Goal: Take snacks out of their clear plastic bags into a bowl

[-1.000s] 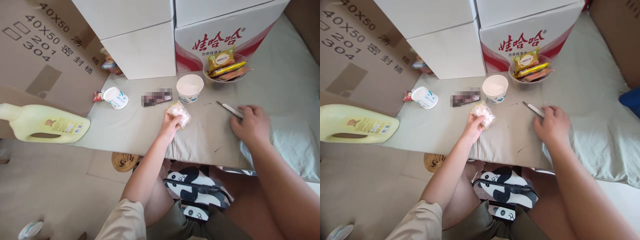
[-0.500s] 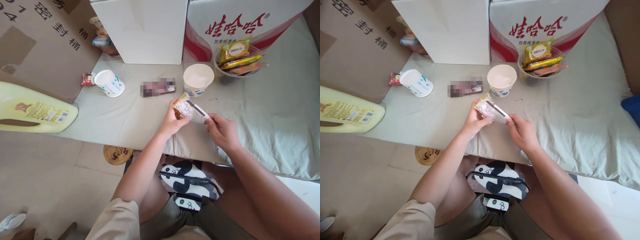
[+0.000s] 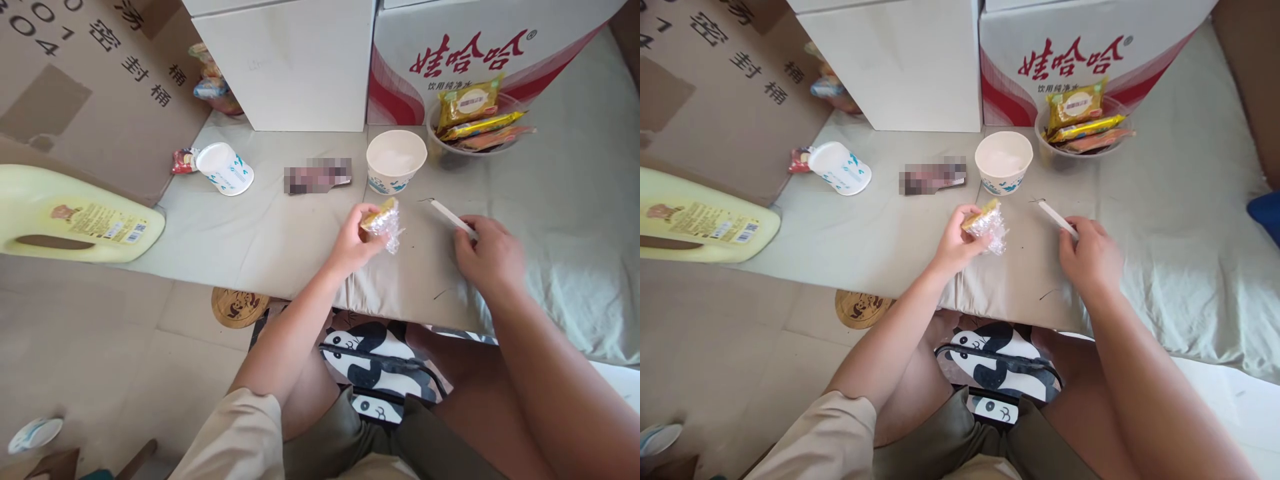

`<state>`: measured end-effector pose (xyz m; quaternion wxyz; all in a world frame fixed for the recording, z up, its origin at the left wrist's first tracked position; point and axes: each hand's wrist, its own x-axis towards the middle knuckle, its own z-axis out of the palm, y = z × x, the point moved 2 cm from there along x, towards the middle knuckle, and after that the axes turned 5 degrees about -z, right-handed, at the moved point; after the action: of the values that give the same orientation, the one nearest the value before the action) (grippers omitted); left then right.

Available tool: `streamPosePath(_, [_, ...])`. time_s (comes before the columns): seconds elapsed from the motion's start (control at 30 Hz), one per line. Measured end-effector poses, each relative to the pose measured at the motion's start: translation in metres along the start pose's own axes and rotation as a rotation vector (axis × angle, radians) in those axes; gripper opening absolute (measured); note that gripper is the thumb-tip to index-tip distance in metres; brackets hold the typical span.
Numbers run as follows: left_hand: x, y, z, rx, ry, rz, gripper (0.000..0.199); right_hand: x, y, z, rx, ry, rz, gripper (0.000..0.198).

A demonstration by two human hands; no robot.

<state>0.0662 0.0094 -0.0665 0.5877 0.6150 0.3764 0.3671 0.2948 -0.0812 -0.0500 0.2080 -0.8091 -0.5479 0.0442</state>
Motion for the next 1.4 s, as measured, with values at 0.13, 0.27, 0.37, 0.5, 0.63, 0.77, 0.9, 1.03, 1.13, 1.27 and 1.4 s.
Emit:
streamPosePath(0.13, [-0.002,0.010,0.002,0.443,0.265,0.276,0.045,-0.001,-0.001,0.002,-0.009,0.214,-0.163,0.039])
streamPosePath(0.27, [0.000,0.014,-0.007,0.599,0.189,0.222,0.034,-0.010,-0.018,0.007,0.157,0.179,-0.380,0.033])
streamPosePath(0.37, [-0.002,0.014,-0.010,0.414,0.101,0.111,0.026,-0.016,-0.034,0.011,0.281,0.063,-0.470,0.036])
streamPosePath(0.5, [-0.005,0.018,-0.011,-0.013,0.077,-0.080,0.022,-0.018,-0.047,0.015,0.397,-0.056,-0.534,0.035])
streamPosePath(0.63, [-0.004,0.024,-0.018,-0.375,0.238,-0.253,0.023,-0.014,-0.044,0.014,0.440,-0.105,-0.410,0.012])
streamPosePath(0.77, [-0.001,0.026,-0.028,-0.433,0.372,-0.303,0.035,-0.013,-0.040,0.012,0.604,-0.166,-0.349,0.025])
streamPosePath(0.9, [0.002,0.025,-0.034,-0.445,0.378,-0.289,0.039,-0.013,-0.039,0.011,0.783,-0.157,-0.236,0.029])
streamPosePath(1.03, [0.003,0.025,-0.037,-0.448,0.303,-0.285,0.023,-0.010,-0.034,0.010,0.842,-0.013,-0.021,0.027])
streamPosePath(1.13, [0.002,0.024,-0.040,-0.311,0.300,-0.230,0.014,-0.007,-0.028,0.010,0.869,0.107,0.085,0.024])
streamPosePath(1.27, [0.003,0.024,-0.047,-0.217,0.440,-0.124,0.019,-0.005,-0.013,0.011,0.781,0.169,0.148,0.015])
streamPosePath(1.4, [0.003,0.028,-0.051,-0.295,0.585,-0.063,0.017,-0.005,-0.003,0.006,0.562,0.208,0.046,0.032])
